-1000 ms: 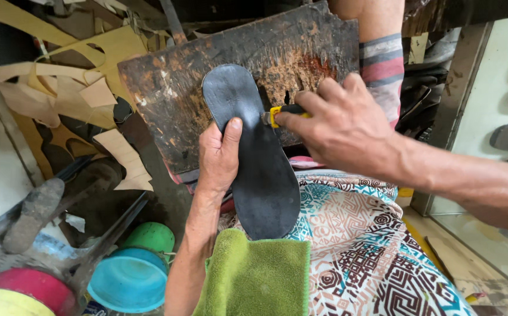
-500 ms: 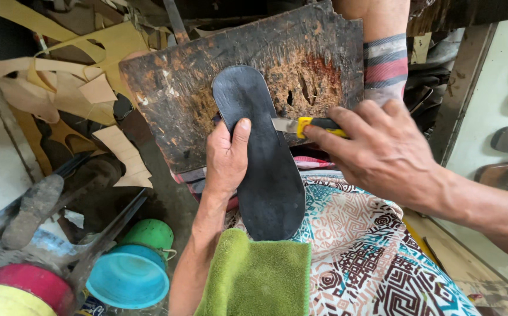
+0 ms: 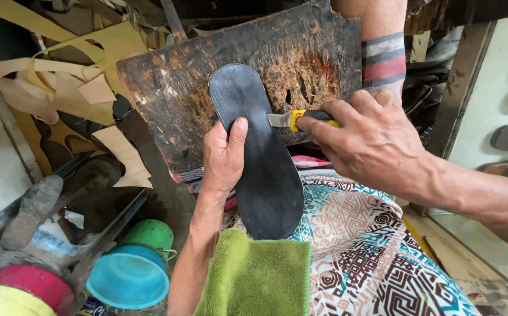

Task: The person uses a utility knife to trim the edges of a black shoe insole placed on a worn wooden board. They repeatedly cut along the perimeter, rotate the insole, and continue trimming until the edges are shaped.

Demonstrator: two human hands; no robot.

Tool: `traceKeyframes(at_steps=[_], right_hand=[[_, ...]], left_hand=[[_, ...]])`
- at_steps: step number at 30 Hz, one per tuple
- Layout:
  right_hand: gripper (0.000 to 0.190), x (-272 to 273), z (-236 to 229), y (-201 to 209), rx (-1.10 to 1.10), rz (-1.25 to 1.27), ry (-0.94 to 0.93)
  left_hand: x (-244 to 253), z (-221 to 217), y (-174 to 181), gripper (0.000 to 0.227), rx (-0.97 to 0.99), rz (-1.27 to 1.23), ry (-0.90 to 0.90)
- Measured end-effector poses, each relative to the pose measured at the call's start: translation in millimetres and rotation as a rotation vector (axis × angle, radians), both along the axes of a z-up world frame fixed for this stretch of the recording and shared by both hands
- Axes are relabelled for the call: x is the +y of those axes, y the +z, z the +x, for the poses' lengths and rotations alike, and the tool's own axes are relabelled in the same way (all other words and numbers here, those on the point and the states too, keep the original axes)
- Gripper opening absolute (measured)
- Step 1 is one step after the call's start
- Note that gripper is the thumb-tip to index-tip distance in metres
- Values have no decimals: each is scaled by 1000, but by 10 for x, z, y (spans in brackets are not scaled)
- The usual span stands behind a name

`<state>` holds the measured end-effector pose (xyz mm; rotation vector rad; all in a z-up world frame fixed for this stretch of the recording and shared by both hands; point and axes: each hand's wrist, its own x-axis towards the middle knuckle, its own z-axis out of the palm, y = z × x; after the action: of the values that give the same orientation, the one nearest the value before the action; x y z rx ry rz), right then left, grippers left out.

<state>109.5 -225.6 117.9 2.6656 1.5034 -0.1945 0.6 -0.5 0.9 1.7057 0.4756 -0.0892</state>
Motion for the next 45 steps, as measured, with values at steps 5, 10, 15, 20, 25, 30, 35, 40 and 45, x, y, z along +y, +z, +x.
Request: traceKeyframes(at_steps=[5,10,15,20,25,30,35,40,45], right_hand=[[32,78,42,-25,19,30,-8],[29,154,75,-98,-4,64,-6],[34,138,49,-232,-1,93,4],[38,-72,-24,-53,36,74,22],[45,-546,-86,146,-26,28,-20],[47,-690,16,299,766,341,-434],[49,-665,-197,-77,1389,496,-990],[56,-411,-281,30,1561,614,-901],[51,-284,-213,91,1250,508,-777]], left_hand=[[28,-16,-15,30,-12,-11,-7],[33,-20,-49,30,-21,8,3],[20,-35,-53,31,0,27,5],[-61,-9,31,30,31,55,-16],[-43,-62,-212,48,86,211,105],[12,2,-22,35,31,-22,94],[7,58,64,41,97,-465,315],[-5,111,158,49,30,-670,336],[92,210,357,42,-111,-392,203]])
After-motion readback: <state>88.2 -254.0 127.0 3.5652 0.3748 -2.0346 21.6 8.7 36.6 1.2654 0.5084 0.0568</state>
